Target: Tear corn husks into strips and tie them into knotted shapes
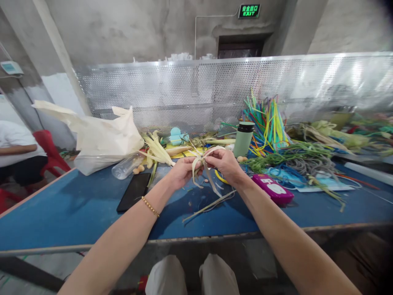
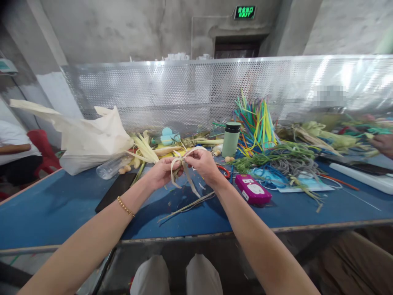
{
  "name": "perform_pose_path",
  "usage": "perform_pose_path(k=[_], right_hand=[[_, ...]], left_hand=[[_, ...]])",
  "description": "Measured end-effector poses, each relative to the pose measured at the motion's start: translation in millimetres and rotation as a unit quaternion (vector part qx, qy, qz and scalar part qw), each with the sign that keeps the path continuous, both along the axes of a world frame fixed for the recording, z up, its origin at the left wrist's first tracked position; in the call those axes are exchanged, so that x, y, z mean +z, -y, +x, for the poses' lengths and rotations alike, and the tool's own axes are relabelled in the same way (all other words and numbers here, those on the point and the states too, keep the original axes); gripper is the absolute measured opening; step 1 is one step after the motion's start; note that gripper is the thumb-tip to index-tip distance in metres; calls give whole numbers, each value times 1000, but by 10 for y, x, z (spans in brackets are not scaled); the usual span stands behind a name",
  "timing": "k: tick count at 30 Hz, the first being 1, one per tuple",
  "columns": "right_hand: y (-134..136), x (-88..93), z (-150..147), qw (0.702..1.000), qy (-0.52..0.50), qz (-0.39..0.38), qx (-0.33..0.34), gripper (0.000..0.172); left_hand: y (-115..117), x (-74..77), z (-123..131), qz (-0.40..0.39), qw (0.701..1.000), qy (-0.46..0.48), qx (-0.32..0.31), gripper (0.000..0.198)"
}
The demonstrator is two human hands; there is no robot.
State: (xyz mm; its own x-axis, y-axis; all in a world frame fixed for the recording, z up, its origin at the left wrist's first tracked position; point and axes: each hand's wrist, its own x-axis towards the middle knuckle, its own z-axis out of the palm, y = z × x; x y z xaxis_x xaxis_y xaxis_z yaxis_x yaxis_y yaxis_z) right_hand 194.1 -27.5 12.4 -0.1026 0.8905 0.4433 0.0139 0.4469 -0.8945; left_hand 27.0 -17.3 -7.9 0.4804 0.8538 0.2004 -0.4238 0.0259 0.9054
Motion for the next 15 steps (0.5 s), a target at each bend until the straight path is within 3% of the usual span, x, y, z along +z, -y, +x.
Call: perform_pose_path(k=[5,15], right_hand=[[26,10,-2,1000,8,17,2,18],[83,47,28,999,-6,37,27,33]], left_hand=[[22,16,1,14,1000,-3,-8,31],[65,53,-9,-6,1000,-18,4,24]])
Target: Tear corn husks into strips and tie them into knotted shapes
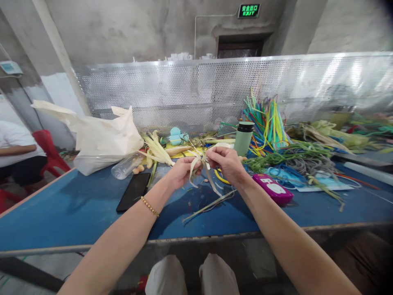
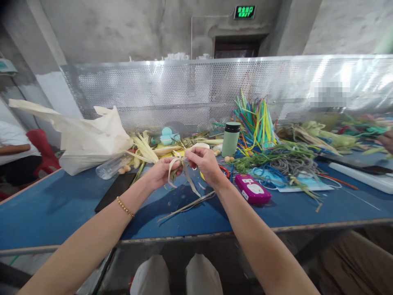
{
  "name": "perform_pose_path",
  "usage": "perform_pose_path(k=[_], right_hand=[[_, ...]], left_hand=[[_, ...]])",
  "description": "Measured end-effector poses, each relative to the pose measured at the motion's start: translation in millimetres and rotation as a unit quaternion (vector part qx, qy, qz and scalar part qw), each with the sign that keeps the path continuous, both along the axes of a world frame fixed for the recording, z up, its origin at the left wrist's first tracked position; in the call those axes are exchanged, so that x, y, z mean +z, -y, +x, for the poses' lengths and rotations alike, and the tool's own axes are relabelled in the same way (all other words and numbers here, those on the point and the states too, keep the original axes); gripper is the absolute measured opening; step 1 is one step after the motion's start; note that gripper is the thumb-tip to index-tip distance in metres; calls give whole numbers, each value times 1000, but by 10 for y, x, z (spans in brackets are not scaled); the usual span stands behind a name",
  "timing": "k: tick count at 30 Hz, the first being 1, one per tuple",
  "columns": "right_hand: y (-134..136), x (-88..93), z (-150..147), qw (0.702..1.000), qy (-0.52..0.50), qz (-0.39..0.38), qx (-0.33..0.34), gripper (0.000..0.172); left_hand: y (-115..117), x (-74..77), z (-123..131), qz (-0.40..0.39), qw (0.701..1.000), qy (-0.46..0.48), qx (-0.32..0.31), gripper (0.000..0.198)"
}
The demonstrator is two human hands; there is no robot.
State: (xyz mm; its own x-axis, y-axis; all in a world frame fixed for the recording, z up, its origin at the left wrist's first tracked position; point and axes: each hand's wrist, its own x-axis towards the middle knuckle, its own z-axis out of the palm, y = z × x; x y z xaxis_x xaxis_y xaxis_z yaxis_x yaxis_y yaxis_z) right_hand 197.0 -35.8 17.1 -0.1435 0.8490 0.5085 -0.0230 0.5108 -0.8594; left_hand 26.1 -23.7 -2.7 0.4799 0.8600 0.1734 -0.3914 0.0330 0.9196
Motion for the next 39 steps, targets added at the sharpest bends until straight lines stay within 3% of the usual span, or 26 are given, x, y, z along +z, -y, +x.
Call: perform_pose_path(k=[11,19,24,30,39], right_hand=[[38,11,-28,1000,0,-4,-2,33],[41,-28,-10,999,33,2,35,38],[65,-32,-63,991,88,97,7,26],[48,-78,-74,960,202,192,-29,25],[-41,-150,-3,926,271,250,-81,25]], left_hand=[[-20,8,-3,-26,999,12,25,20],[-16,26,12,-36,997,50,55,14],[-25,40,20,-54,993,65,80,11],[-70,23,55,-86,987,81,105,14],[-67,105,-5,-138,986,74,48,4]])
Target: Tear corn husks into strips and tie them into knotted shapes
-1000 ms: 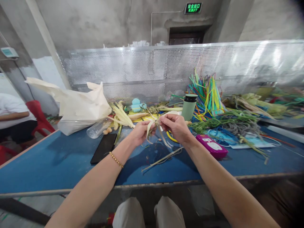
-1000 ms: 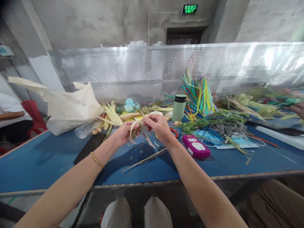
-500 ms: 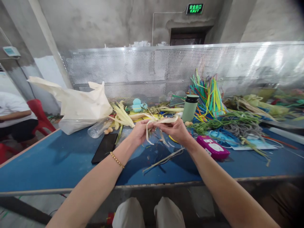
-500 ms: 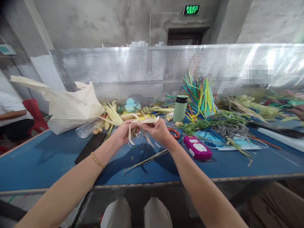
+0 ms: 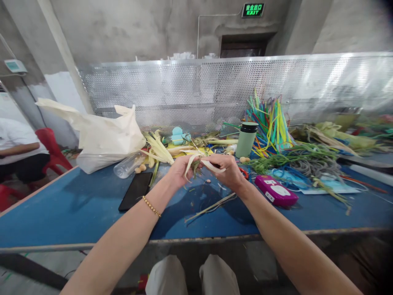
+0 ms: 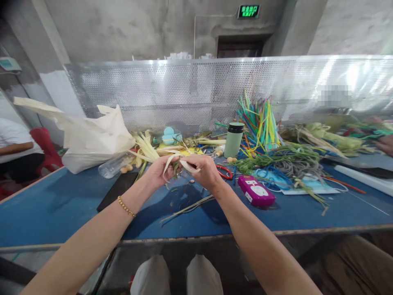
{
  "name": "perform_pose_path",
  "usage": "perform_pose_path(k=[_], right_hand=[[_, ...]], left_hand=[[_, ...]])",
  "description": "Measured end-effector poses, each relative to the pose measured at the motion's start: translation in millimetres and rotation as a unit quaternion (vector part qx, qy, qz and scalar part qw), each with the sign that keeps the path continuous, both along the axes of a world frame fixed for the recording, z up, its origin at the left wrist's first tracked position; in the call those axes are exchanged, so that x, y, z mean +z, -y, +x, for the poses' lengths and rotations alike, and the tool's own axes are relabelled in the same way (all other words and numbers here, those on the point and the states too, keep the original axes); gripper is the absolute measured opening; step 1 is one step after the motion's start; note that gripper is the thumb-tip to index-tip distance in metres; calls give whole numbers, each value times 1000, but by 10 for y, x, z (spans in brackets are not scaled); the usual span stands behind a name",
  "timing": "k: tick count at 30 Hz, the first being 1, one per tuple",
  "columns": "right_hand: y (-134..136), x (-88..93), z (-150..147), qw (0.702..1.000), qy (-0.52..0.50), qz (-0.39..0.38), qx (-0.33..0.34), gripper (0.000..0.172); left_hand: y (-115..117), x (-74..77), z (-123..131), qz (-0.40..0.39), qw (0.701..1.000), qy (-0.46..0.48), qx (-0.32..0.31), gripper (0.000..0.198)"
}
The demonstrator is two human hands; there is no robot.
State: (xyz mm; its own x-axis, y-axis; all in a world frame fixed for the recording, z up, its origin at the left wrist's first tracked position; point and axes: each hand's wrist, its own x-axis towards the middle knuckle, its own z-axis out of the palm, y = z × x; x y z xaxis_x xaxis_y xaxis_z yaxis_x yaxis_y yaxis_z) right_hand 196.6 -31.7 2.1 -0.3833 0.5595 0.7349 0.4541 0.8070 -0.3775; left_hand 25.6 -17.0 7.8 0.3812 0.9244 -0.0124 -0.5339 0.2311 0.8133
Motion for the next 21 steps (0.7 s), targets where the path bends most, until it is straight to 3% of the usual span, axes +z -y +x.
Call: perform_pose_path(k=[4,8,11,14,17,21], right_hand=[[23,4,-8,1000,16,-7,-7,21],[81,68,1,999,-8,-27,34,17],[85,138,42,989,-140,-40,4,21],[33,164,75,955,-259,-140,-26,17],[-22,127,72,937,-224,-267,32,27],[-46,62,51,944,-169,-280,41,37]], left_hand=[[-16,-54,19,42,999,20,16,10],[-30,-93,12,74,997,22,32,16],[-24,-89,-13,94,995,-4,28,17],[-7,-77,-24,112,993,-21,23,22],[12,-73,-19,131,991,-36,18,27],[29,-72,-19,155,986,-57,18,30]])
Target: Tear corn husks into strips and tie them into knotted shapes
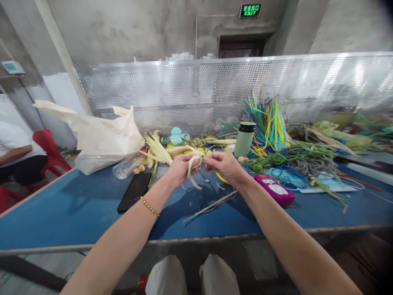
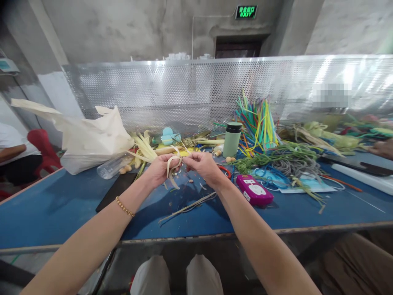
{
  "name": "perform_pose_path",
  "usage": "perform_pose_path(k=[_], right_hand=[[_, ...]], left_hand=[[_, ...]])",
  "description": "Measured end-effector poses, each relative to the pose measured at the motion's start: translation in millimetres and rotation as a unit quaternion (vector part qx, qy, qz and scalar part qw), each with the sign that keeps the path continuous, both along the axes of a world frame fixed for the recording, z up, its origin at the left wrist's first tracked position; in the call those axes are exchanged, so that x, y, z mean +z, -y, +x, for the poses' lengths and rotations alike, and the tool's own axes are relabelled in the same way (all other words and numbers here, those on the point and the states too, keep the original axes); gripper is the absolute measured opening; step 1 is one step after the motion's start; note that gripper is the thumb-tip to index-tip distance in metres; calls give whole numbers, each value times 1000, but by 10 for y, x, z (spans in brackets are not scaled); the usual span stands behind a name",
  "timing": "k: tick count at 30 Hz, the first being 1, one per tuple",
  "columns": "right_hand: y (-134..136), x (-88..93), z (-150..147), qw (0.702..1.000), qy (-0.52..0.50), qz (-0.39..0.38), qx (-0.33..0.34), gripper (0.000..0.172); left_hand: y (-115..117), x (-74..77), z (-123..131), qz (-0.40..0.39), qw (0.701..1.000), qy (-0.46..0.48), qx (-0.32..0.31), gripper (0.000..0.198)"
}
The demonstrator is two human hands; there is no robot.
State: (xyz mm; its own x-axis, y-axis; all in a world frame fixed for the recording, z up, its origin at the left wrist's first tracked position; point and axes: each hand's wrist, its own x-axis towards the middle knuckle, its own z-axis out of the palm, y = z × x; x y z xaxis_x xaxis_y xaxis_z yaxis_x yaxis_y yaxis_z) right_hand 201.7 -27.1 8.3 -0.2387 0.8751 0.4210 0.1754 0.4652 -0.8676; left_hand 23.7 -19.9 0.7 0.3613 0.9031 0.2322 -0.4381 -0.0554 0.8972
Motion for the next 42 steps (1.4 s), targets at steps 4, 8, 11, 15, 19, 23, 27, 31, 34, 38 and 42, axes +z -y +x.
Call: perform_pose_path(k=[4,8,11,15,19,23,27,31,34,38,42], right_hand=[[15,18,11,999,9,33,5,36],[63,96,56,998,25,37,44,35],[82,129,112,996,42,0,73,35],[45,107,170,996,33,-35,70,37],[16,70,144,996,4,-62,69,44],[38,65,84,988,-89,-85,89,32],[57,73,72,979,-120,-104,129,26],[59,80,88,978,-125,-107,126,22],[80,89,105,971,-133,-124,154,24],[129,97,124,960,-112,-122,226,34],[150,103,118,970,-83,-82,212,28]], left_hand=[[-6,-2,-18,14,1000,-23,-15,29],[-25,-3,-48,19,999,-21,-40,31],[-19,5,-72,31,997,-26,-72,37],[4,5,-76,45,991,-68,-104,40],[9,-17,-46,69,986,-122,-87,29],[20,-17,-32,74,984,-147,-75,23],[37,-12,-39,80,981,-161,-76,22],[25,-29,-43,72,982,-153,-84,26],[10,-40,-49,66,984,-135,-96,34],[14,-36,-68,60,983,-120,-126,41],[34,-26,-76,59,981,-106,-152,45]])
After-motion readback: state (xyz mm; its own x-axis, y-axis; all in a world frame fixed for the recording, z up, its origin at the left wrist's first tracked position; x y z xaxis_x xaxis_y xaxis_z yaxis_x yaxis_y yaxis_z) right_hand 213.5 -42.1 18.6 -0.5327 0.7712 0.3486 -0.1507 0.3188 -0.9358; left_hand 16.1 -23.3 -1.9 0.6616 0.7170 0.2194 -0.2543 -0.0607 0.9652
